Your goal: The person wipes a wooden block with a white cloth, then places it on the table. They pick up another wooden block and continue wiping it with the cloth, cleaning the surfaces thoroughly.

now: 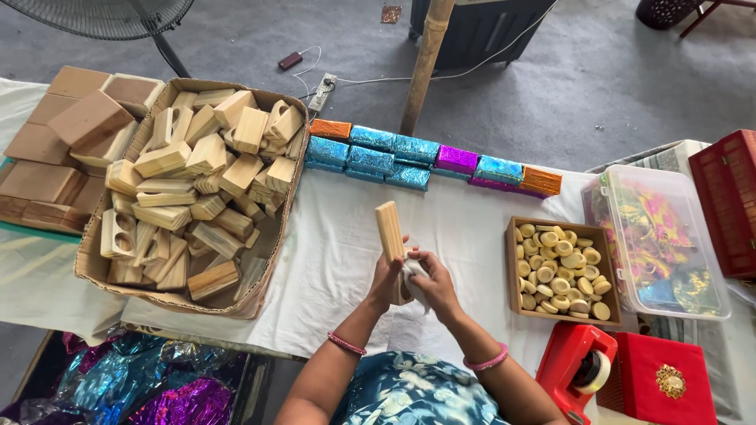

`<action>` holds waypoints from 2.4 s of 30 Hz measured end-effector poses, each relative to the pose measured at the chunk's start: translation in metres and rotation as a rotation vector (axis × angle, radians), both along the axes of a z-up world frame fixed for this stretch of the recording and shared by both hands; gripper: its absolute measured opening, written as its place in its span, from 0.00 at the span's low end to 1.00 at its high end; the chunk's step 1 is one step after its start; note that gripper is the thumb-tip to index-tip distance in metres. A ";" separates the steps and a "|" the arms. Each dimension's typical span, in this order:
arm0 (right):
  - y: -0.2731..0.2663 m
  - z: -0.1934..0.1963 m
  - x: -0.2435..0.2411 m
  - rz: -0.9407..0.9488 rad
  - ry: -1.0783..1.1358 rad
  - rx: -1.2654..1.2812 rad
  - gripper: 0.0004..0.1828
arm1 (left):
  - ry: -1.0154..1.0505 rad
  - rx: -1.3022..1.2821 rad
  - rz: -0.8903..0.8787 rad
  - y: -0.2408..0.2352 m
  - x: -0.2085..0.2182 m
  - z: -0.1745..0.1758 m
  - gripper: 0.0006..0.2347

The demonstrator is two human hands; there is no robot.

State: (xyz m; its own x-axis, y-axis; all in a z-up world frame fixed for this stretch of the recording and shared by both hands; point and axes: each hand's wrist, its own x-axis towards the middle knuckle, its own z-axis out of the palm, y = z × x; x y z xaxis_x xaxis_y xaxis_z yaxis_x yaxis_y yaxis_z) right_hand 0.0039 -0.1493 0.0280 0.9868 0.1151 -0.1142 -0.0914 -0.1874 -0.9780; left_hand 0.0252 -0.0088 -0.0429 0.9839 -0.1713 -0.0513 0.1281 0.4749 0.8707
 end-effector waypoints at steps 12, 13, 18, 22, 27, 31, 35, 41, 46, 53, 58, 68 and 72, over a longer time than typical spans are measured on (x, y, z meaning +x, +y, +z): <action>0.001 -0.023 -0.006 0.128 -0.560 -0.587 0.19 | 0.007 0.014 -0.046 0.003 -0.002 -0.012 0.47; -0.001 -0.029 -0.003 0.130 -0.558 -0.588 0.19 | 0.009 0.012 -0.046 0.002 -0.002 -0.015 0.47; -0.001 -0.010 -0.014 0.202 -0.748 -0.676 0.21 | 0.062 0.075 -0.078 0.006 0.003 -0.012 0.45; -0.002 -0.036 -0.009 0.155 -0.757 -0.846 0.26 | 0.013 0.111 -0.046 0.000 0.007 -0.024 0.45; -0.017 -0.103 0.012 0.034 0.339 0.456 0.18 | 0.105 -0.081 0.120 -0.002 0.015 -0.065 0.47; -0.007 -0.057 -0.006 0.063 0.045 -0.117 0.15 | 0.127 -0.089 0.241 0.002 0.025 -0.043 0.48; 0.004 -0.023 -0.020 0.247 -0.814 -0.630 0.15 | 0.142 -0.091 0.124 0.005 0.025 -0.036 0.48; -0.011 -0.095 -0.001 0.111 0.024 -0.170 0.11 | -0.009 -0.044 0.143 0.005 0.024 -0.030 0.49; -0.017 -0.060 -0.011 0.123 0.127 0.163 0.16 | -0.016 -0.055 0.181 0.003 0.025 -0.030 0.50; -0.021 -0.042 -0.025 0.214 -0.616 -0.672 0.16 | 0.004 0.015 0.123 -0.006 0.015 -0.029 0.51; -0.038 -0.105 -0.020 0.246 -0.064 0.060 0.17 | -0.064 0.051 0.164 -0.008 0.005 -0.037 0.51; -0.045 -0.049 -0.037 0.235 -0.304 -0.074 0.18 | 0.034 0.109 0.044 -0.024 -0.040 -0.031 0.48; -0.044 -0.024 -0.040 0.284 -0.791 -0.720 0.20 | 0.159 0.110 -0.019 -0.026 -0.036 -0.046 0.45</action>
State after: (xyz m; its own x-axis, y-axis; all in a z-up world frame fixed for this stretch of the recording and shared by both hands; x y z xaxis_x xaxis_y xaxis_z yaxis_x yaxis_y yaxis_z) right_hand -0.0363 -0.1934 0.0040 0.7590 0.5088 0.4062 0.6479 -0.6513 -0.3949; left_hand -0.0106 -0.0346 -0.0886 0.9586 -0.1744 -0.2250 0.2758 0.3740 0.8855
